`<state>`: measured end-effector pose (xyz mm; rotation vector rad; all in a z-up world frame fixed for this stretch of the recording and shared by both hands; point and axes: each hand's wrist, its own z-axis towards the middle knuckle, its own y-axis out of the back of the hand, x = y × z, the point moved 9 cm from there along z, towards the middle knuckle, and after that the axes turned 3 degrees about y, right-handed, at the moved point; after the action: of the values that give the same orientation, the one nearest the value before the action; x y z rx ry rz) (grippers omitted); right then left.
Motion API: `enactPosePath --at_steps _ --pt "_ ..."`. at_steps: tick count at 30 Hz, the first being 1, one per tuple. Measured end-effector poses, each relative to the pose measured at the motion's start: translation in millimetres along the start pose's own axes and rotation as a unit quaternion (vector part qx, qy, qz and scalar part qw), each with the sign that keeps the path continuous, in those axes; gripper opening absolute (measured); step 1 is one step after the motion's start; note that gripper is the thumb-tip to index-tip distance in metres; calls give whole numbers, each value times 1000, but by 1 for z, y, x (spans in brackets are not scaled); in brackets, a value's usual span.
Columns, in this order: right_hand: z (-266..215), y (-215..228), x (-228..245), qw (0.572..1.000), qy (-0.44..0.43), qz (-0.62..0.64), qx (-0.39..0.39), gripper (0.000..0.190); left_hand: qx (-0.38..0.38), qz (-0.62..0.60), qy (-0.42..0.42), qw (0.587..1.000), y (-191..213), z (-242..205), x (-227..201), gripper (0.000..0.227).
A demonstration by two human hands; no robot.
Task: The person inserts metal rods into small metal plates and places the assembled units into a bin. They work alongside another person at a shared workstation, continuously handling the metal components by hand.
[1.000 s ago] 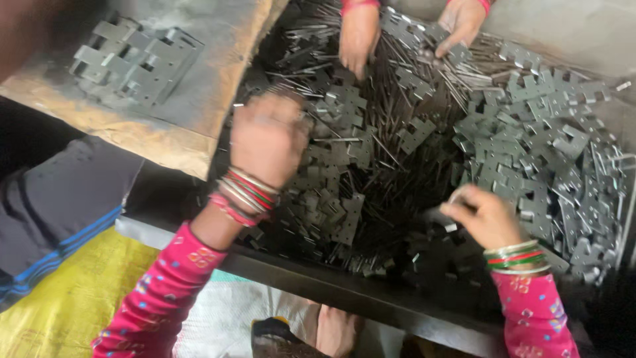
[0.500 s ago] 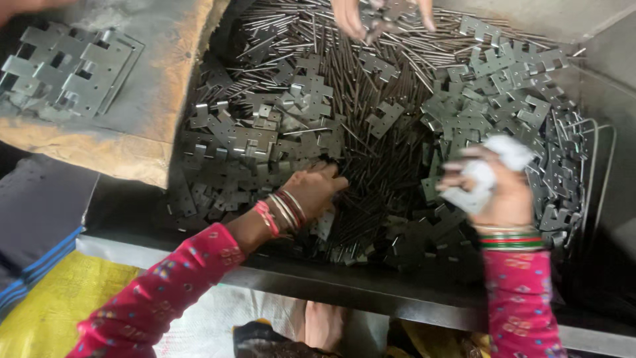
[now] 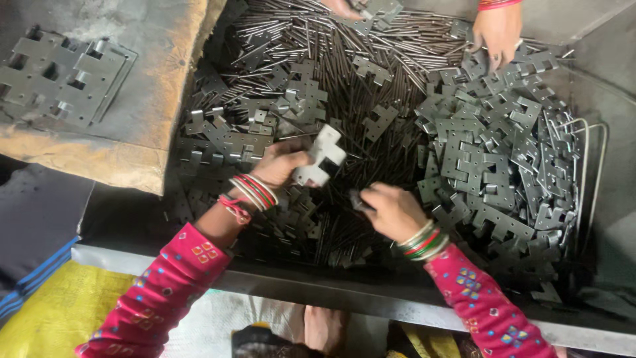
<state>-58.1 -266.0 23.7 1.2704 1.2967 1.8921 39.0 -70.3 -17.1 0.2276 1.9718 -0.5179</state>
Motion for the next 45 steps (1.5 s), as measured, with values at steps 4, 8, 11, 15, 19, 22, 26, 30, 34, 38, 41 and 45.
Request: enactPosePath --at_steps 4,8,11,15,19,22,26,30,34,38,41,45 --pt "-10 38 -36 924 -125 351 -85 18 -113 588 -290 746 -32 -37 -44 20" --pt "-43 88 -81 761 -186 554 -282 20 -44 445 -254 857 -33 -44 -53 24" --pt "-59 101 -120 609 -216 678 -350 25 40 94 -162 982 -24 -33 -55 38" --pt "-59 72 -127 559 -244 755 -241 23 70 -228 -78 968 -8 -20 -49 59" --pt "-41 27 -97 638 -292 700 -129 35 -5 -101 -118 988 0 -21 -41 50" --pt "-18 -7 -55 622 -311 712 -95 50 56 -33 -167 984 -45 -29 -34 54" --pt "-1 -23 -1 794 -248 550 -81 71 -65 354 -193 913 -101 -52 -14 53" --pt "-10 -16 -14 845 -260 466 -46 68 -123 352 -301 878 -70 -75 -66 42" --pt "-17 15 -42 987 -138 77 1 38 -223 427 -388 785 -5 -127 -144 41" --pt "-56 -17 -83 960 -156 -130 191 35 -410 566 -316 642 69 -161 -213 28" --pt "-71 -35 -97 953 -119 -154 234 43 -424 664 -395 473 61 -161 -220 46" --pt "-76 -46 -102 953 -126 -126 245 34 -443 714 -346 418 58 -139 -191 37"
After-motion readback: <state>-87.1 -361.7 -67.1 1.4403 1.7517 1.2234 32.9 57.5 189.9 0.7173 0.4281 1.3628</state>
